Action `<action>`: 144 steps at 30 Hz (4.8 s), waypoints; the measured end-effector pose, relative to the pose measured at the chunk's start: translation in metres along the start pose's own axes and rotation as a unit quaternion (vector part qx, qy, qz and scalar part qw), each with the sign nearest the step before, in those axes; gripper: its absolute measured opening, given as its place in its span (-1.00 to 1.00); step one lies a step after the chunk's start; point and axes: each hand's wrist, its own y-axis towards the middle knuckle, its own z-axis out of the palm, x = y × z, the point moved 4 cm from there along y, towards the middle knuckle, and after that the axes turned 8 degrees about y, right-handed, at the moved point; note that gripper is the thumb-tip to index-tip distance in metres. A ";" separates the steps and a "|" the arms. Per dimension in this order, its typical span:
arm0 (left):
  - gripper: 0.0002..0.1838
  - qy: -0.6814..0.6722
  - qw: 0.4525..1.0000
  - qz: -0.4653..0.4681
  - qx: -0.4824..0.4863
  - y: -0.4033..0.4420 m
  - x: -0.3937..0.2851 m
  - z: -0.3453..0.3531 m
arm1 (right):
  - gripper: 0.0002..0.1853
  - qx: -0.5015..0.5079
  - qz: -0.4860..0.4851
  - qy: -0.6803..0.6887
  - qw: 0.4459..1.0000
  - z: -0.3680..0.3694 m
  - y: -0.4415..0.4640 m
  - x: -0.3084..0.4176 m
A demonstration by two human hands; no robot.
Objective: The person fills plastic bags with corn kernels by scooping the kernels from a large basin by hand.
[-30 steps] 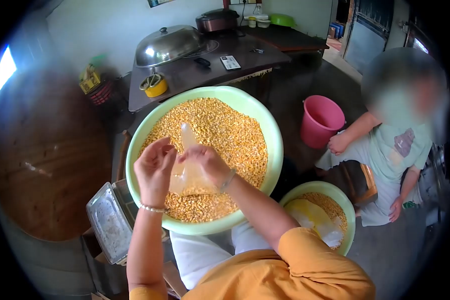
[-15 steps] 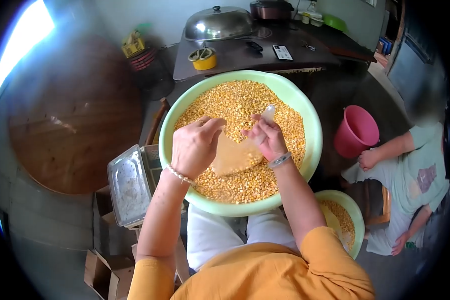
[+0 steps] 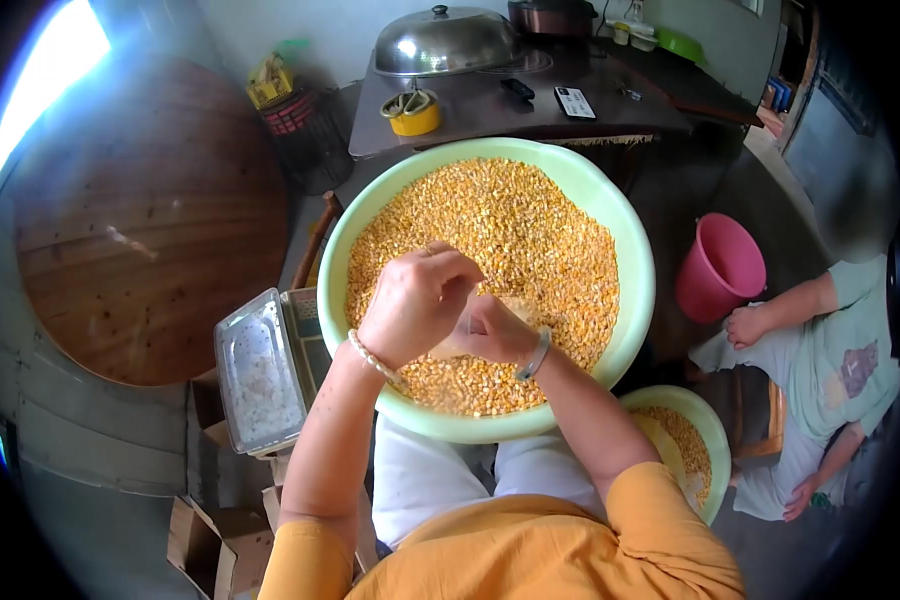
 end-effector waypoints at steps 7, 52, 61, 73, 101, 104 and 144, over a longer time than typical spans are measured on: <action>-0.88 -0.033 0.999 -0.016 -0.016 0.014 0.020 0.025 | -0.85 -0.028 -0.023 0.067 0.997 -0.017 0.002 0.003; -0.84 -0.364 0.868 -0.338 -0.018 -0.067 0.133 0.089 | -0.88 -0.175 -0.088 -0.064 0.979 -0.022 0.003 -0.010; -0.88 0.067 0.943 -0.325 -0.017 -0.069 0.158 0.074 | -0.60 -0.165 -0.022 0.069 0.984 -0.032 0.011 -0.035; -0.95 0.116 0.969 -0.164 -0.146 -0.039 0.082 0.033 | -0.76 -0.247 -0.005 0.003 0.969 -0.034 0.005 -0.028; -0.80 -0.059 0.960 -0.274 0.017 -0.077 0.068 0.111 | -0.51 -0.239 0.032 0.228 0.943 -0.041 -0.001 -0.020; -0.82 -0.169 0.932 -0.321 -0.013 -0.087 0.091 0.122 | -0.48 -0.352 0.061 0.287 0.889 -0.054 -0.004 -0.025; -0.86 -0.401 0.825 -0.238 -0.320 -0.122 0.040 -0.041 | -0.86 -0.296 0.072 -0.018 0.952 -0.047 -0.005 -0.078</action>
